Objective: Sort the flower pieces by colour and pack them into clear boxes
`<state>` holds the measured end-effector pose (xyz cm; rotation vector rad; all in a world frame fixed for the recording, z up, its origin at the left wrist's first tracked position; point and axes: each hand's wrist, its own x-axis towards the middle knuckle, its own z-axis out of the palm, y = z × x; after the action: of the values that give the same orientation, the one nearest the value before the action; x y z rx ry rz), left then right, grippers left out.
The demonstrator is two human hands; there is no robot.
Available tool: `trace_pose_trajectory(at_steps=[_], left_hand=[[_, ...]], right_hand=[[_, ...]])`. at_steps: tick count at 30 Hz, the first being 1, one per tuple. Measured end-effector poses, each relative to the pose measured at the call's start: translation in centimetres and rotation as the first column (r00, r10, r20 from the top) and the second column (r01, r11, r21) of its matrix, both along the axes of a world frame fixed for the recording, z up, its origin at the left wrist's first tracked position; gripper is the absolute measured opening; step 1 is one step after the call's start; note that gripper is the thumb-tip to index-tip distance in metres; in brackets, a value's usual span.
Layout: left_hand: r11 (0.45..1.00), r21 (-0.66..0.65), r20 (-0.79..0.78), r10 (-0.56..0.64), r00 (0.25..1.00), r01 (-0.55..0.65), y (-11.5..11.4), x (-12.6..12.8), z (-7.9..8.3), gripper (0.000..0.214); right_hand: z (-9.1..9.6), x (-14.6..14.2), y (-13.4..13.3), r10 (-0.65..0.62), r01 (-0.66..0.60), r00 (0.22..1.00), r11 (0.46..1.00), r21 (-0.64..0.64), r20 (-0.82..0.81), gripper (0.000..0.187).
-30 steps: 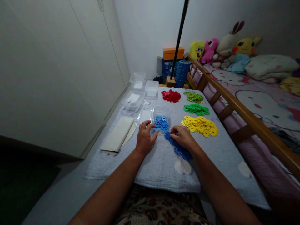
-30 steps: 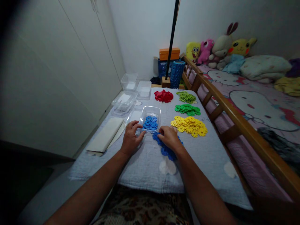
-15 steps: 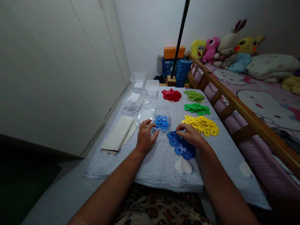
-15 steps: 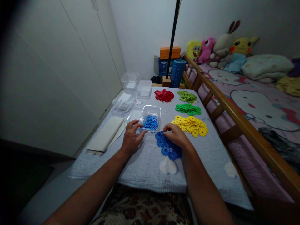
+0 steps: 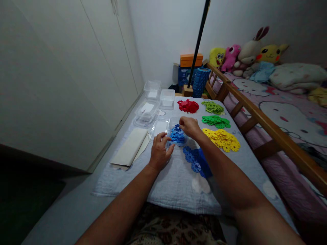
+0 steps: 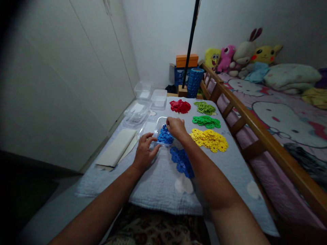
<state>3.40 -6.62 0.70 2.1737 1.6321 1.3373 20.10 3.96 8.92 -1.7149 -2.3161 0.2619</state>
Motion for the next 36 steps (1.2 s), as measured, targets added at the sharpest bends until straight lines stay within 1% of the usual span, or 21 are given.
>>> trace_pose_trajectory(at_steps=[2,5,8,10,12,14,16,18,20,22,24,27,30,33,36], left_hand=[[1.000,0.006,0.007,0.000,1.000,0.000,0.0,0.0,0.0,0.019],[1.000,0.002,0.013,0.002,1.000,-0.002,-0.1,0.0,0.0,0.019],[1.000,-0.011,0.010,0.004,1.000,-0.004,-0.1,0.1,0.1,0.019],[1.000,-0.011,0.010,0.003,1.000,-0.003,-0.1,0.1,0.1,0.019],[1.000,-0.011,0.011,0.003,1.000,-0.003,-0.1,0.1,0.2,0.018],[1.000,-0.015,0.007,0.005,1.000,-0.005,-0.1,0.1,0.2,0.018],[1.000,-0.016,0.002,0.006,1.000,-0.006,-0.1,0.1,0.2,0.018],[1.000,-0.013,-0.001,0.004,1.000,-0.004,-0.1,0.0,0.2,0.018],[1.000,-0.008,-0.001,0.002,1.000,-0.002,0.0,0.0,0.1,0.019],[1.000,-0.005,-0.002,-0.002,1.000,0.002,0.0,0.0,0.1,0.019],[1.000,-0.007,0.001,0.001,1.000,-0.001,0.0,0.0,0.1,0.019],[1.000,-0.018,0.008,0.008,1.000,-0.008,0.0,0.0,0.2,0.023],[1.000,-0.021,0.010,0.009,1.000,-0.009,0.0,0.0,0.2,0.026],[1.000,-0.011,0.013,0.012,1.000,-0.012,0.0,-0.1,0.1,0.028],[1.000,-0.002,0.012,0.008,1.000,-0.008,0.0,-0.1,0.1,0.028]], right_hand=[[-0.5,-1.2,0.9,0.002,0.000,0.996,1.000,-0.022,0.084,0.018],[-1.3,-2.3,1.5,0.005,0.000,0.987,0.999,-0.036,0.159,0.023],[-1.8,-2.6,1.4,-0.016,0.015,0.979,1.000,0.007,0.203,0.027],[-1.7,-2.5,1.2,-0.029,0.020,0.979,0.999,0.044,0.203,0.028],[-1.4,-1.8,0.9,-0.042,0.030,0.985,0.997,0.073,0.166,0.026],[-0.9,-0.6,0.4,-0.059,0.051,0.995,0.993,0.104,0.084,0.022],[-0.4,1.3,-0.4,-0.076,0.078,0.997,0.987,0.140,-0.026,0.018],[-0.3,3.5,-1.5,-0.090,0.108,0.988,0.983,0.148,-0.124,0.016],[-0.8,5.6,-2.9,-0.097,0.118,0.981,0.986,0.121,-0.167,0.014],[-1.6,6.9,-4.6,-0.078,0.090,0.988,0.993,0.082,-0.134,0.012],[-2.7,7.3,-6.3,-0.042,0.044,0.998,0.998,0.042,-0.054,0.012],[-4.0,6.6,-8.0,-0.009,0.009,0.999,1.000,-0.017,0.039,0.020],[-4.8,5.6,-8.6,-0.012,0.015,0.998,0.999,-0.043,0.067,0.025],[-5.2,5.2,-8.3,-0.023,0.025,0.999,0.998,-0.052,0.044,0.016],[-5.5,5.7,-7.8,-0.027,0.022,0.998,0.997,-0.079,-0.062,0.008]])
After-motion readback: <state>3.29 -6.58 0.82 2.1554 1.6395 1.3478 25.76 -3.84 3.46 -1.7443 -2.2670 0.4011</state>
